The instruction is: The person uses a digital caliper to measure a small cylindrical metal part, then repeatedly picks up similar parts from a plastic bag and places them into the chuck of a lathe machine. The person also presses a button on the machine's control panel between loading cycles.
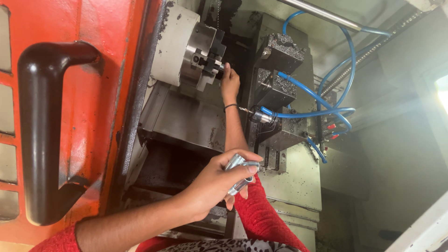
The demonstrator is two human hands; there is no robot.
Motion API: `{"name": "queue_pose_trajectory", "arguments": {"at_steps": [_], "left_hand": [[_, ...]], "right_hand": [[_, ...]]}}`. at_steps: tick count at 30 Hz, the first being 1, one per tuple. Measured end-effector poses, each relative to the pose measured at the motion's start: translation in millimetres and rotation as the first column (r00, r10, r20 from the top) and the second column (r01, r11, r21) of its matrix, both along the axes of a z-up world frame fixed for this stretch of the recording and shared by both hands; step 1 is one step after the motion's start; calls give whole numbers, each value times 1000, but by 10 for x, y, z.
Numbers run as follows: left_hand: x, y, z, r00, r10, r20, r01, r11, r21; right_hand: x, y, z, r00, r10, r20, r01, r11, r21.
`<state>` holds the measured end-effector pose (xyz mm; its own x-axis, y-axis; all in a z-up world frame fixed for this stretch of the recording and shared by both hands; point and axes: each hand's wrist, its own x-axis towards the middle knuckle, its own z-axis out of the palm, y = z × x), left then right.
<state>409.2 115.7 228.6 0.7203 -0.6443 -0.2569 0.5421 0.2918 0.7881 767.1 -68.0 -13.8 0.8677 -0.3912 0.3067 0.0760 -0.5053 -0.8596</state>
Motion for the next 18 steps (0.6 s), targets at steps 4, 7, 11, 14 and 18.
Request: {"name": "queue_pose_trajectory", "arguments": {"at_steps": [4,7,11,14,18], "left_hand": [[-14,9,21,1000,-13,-3,14,1000,7],[-29,16,24,1000,-17,-3,17,1000,1],[-18,0,4,1000,-10,5,10,1000,13],[-7,1,1,1000,3,19,-4,1000,20],[28,25,21,999,15,45,-17,999,47]], "right_hand": [[-15,-27,-6,977,177,122,-202,948,247],[-45,-11,-22,958,226,176,-262,940,220],[-97,-7,8,950,234,209,-269,950,159],[-127,48,38,953,221,208,-256,954,159],[-127,52,71,945,221,242,-264,951,162]]}}
